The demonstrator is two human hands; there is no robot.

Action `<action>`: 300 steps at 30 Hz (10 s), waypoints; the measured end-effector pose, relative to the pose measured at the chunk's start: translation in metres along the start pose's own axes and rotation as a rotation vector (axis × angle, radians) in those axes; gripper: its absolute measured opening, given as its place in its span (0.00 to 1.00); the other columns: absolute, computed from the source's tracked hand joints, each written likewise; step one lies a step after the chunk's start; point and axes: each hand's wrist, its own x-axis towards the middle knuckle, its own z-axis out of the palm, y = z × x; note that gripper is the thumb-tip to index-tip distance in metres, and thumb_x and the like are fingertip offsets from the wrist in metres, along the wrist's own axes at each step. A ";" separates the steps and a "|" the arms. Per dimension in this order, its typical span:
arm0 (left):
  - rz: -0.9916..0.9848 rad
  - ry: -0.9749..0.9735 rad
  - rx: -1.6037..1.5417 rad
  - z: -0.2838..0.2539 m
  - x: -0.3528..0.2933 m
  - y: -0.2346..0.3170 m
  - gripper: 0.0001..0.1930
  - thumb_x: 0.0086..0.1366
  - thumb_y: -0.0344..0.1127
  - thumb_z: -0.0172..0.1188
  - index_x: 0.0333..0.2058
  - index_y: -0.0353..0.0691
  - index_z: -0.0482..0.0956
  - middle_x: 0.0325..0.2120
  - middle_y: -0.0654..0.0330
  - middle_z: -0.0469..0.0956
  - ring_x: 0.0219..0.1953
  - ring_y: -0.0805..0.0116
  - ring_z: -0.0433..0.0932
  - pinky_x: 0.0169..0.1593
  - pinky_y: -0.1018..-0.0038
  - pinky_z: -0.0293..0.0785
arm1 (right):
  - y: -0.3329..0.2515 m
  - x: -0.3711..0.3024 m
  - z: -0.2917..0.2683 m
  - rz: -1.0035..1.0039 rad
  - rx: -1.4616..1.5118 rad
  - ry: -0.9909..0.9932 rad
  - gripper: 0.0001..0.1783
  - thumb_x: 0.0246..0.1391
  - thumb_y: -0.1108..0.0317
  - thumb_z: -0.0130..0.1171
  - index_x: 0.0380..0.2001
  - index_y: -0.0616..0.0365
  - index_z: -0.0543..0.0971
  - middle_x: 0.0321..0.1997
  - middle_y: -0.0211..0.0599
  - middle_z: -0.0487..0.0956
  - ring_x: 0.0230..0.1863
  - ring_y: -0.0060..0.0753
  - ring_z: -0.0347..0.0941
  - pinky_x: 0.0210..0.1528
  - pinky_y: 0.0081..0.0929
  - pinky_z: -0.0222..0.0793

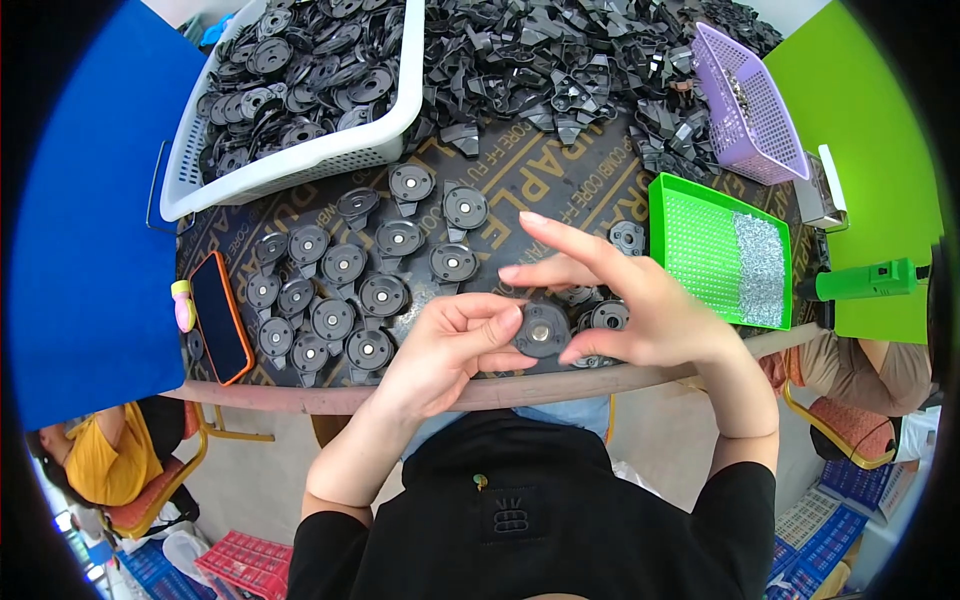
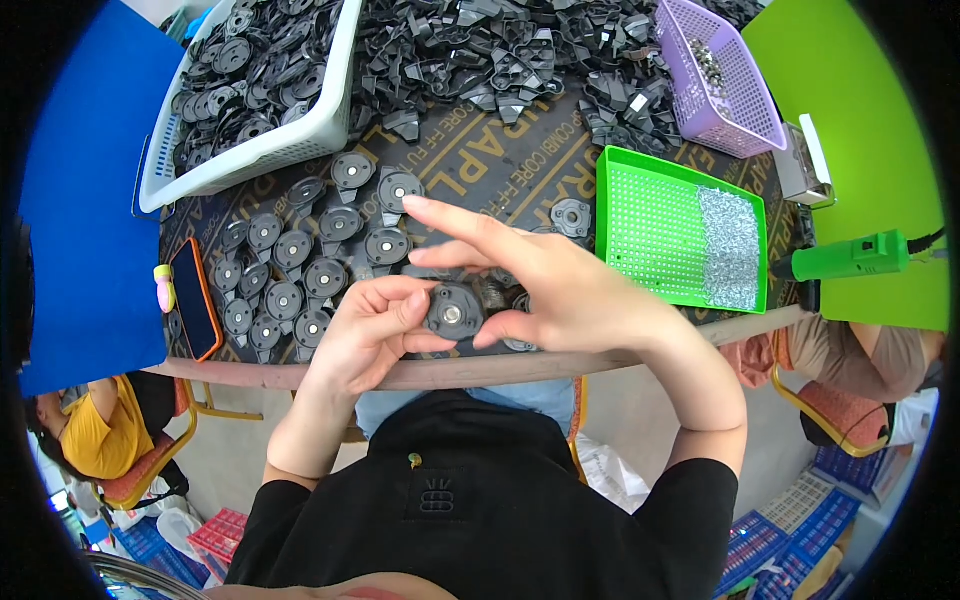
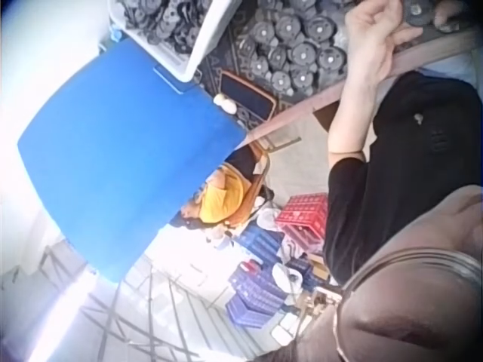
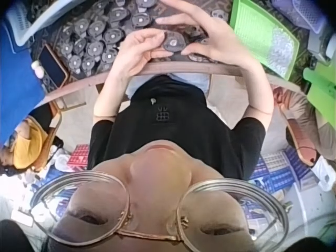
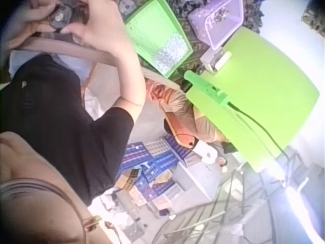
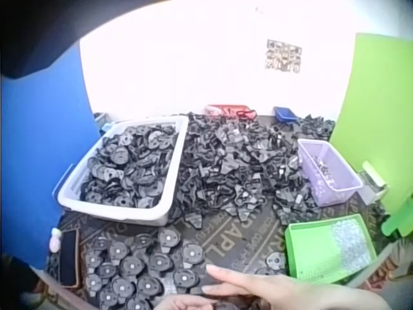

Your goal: The person inserts small metal pins into black circular plastic components by hand at a factory workbench.

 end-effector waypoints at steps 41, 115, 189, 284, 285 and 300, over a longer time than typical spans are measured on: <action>0.051 0.036 -0.124 0.022 -0.004 0.005 0.17 0.70 0.36 0.47 0.51 0.29 0.69 0.45 0.53 0.76 0.46 0.63 0.78 0.49 0.69 0.77 | 0.032 -0.023 0.047 -0.203 -0.141 0.669 0.12 0.39 0.79 0.65 0.31 0.59 0.80 0.39 0.35 0.80 0.43 0.37 0.72 0.47 0.31 0.66; 0.038 0.182 -0.141 0.039 0.003 0.012 0.11 0.68 0.38 0.52 0.41 0.37 0.72 0.36 0.62 0.78 0.39 0.71 0.80 0.47 0.73 0.77 | 0.022 -0.018 0.018 -0.404 -0.877 0.456 0.11 0.36 0.71 0.62 0.29 0.55 0.79 0.41 0.35 0.76 0.32 0.34 0.71 0.34 0.30 0.62; 0.101 0.068 -0.160 0.027 -0.007 -0.002 0.08 0.71 0.34 0.44 0.42 0.37 0.66 0.39 0.60 0.73 0.46 0.66 0.77 0.52 0.64 0.76 | 0.010 -0.020 0.026 -0.245 -0.540 0.361 0.22 0.37 0.84 0.59 0.41 0.59 0.81 0.36 0.37 0.75 0.36 0.36 0.71 0.34 0.27 0.69; 0.038 0.037 -0.030 0.034 0.006 -0.004 0.18 0.63 0.22 0.53 0.53 0.34 0.69 0.40 0.59 0.77 0.46 0.72 0.76 0.48 0.71 0.78 | 0.167 -0.038 -0.306 0.527 -0.784 0.752 0.19 0.44 0.75 0.59 0.44 0.58 0.80 0.27 0.34 0.81 0.24 0.22 0.75 0.25 0.20 0.70; 0.028 0.044 -0.044 0.032 0.005 -0.004 0.19 0.63 0.22 0.53 0.53 0.34 0.68 0.40 0.58 0.78 0.46 0.71 0.77 0.48 0.72 0.78 | 0.162 -0.039 -0.305 0.547 -0.731 0.765 0.19 0.45 0.77 0.58 0.43 0.59 0.79 0.26 0.33 0.80 0.24 0.21 0.75 0.25 0.19 0.70; 0.089 0.128 -0.107 0.031 0.006 0.000 0.18 0.68 0.29 0.49 0.55 0.30 0.67 0.44 0.52 0.77 0.46 0.61 0.79 0.49 0.68 0.78 | 0.020 -0.003 -0.122 -0.060 -0.466 0.765 0.09 0.42 0.75 0.67 0.30 0.55 0.80 0.28 0.27 0.79 0.31 0.18 0.75 0.34 0.16 0.69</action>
